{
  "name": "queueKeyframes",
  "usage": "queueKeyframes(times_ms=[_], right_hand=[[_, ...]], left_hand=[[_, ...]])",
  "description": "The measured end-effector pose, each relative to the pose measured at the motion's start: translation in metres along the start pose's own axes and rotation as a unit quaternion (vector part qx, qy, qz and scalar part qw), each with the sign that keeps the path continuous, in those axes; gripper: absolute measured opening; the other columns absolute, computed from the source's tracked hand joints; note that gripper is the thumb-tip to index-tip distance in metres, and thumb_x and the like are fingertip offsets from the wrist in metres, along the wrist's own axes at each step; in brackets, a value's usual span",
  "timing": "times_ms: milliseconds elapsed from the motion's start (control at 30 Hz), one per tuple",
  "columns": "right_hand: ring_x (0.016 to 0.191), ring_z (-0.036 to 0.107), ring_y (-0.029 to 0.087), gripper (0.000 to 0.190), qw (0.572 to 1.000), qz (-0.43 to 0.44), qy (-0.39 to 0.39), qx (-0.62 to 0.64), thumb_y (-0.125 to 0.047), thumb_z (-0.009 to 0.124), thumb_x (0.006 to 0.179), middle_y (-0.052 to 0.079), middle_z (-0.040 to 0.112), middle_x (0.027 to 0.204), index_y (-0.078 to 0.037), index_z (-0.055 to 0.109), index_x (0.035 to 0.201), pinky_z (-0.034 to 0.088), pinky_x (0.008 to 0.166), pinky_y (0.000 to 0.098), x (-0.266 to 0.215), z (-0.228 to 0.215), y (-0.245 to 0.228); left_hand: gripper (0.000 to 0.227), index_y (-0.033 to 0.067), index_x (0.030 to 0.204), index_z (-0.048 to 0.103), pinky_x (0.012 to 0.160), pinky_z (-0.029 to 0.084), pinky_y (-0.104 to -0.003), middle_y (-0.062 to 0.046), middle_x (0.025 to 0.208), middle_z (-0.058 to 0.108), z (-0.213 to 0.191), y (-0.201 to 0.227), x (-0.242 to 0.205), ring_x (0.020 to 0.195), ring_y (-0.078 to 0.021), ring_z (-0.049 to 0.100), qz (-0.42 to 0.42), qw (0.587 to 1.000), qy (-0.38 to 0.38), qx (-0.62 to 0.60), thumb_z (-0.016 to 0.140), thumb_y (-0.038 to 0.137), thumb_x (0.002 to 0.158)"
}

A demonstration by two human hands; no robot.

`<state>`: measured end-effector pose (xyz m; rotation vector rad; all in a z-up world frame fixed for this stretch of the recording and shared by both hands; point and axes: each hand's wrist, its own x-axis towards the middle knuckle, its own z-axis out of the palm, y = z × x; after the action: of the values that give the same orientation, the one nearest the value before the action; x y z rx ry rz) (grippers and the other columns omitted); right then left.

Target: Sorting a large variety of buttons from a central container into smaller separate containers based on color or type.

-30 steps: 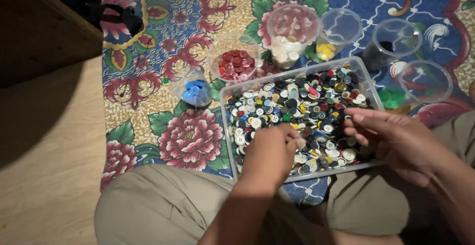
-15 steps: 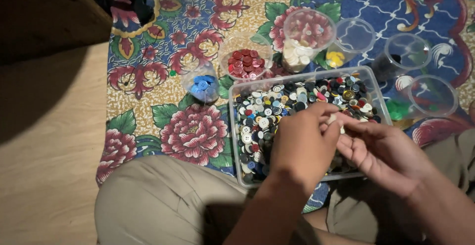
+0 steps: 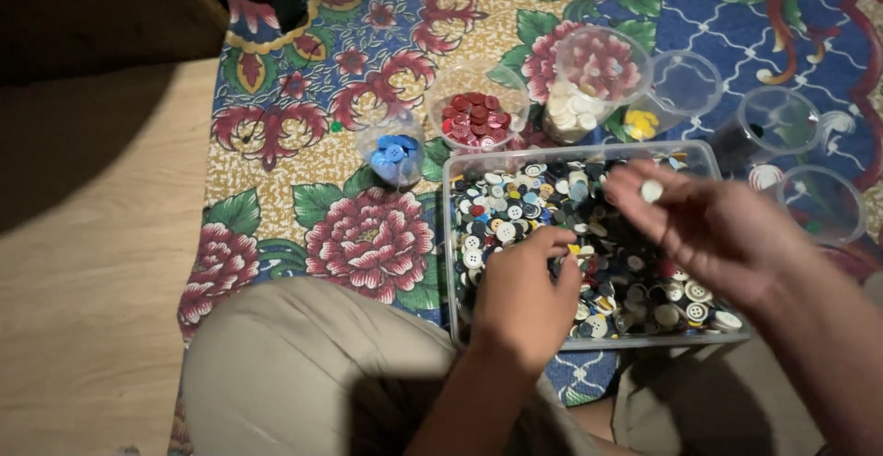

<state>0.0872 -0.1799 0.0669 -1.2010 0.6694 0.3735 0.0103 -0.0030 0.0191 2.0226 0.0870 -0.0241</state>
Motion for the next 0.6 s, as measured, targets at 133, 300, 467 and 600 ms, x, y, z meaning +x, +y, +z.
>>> queueKeyframes(times_ms=[133,300,467,600], right_hand=[[0.106,0.081,0.017,0.047,0.999,-0.044,0.017,0.022,-0.004,0.043,0.097,0.024,0.068,0.137,0.004,0.055,0.143,0.07,0.091,0.0133,-0.009,0.034,-0.038],[0.127,0.071,0.044,0.071,0.982,-0.162,-0.08,-0.05,-0.007,0.046,0.091,0.036,0.049,0.152,-0.008,0.038,0.161,0.066,0.066,0.0029,0.016,0.037,-0.055],[0.138,0.053,0.029,0.059,0.982,-0.177,-0.049,-0.037,-0.011,0.045,0.094,0.025,0.043,0.152,0.0,0.033,0.15,0.046,0.116,0.0372,0.002,0.026,-0.025],[0.11,0.065,0.022,0.046,0.954,-0.098,0.139,-0.246,0.007,0.054,0.091,0.01,0.069,0.131,-0.005,0.064,0.135,0.05,0.095,0.0328,-0.013,0.003,0.021]], left_hand=[[0.028,0.0065,0.11,0.073,0.066,0.061,-0.035,-0.009,0.097,0.081,0.005,-0.012,-0.004,0.077,-0.0267,0.078,0.016,1.0,0.013,-0.021,0.066,0.008,0.083],[0.029,0.0054,0.111,0.073,0.07,0.059,-0.042,-0.016,0.09,0.077,0.008,-0.012,-0.001,0.075,-0.0334,0.073,0.024,0.998,-0.02,0.053,0.064,0.01,0.084],[0.038,0.0115,0.12,0.069,0.089,0.053,-0.045,-0.012,0.11,0.073,0.009,-0.02,-0.003,0.104,-0.0336,0.063,0.011,0.99,-0.062,0.126,0.068,0.01,0.083],[0.052,0.0167,0.127,0.066,0.096,0.045,-0.048,-0.007,0.121,0.056,0.019,-0.025,-0.003,0.111,-0.0328,0.053,0.025,0.967,-0.112,0.228,0.08,0.014,0.077]])
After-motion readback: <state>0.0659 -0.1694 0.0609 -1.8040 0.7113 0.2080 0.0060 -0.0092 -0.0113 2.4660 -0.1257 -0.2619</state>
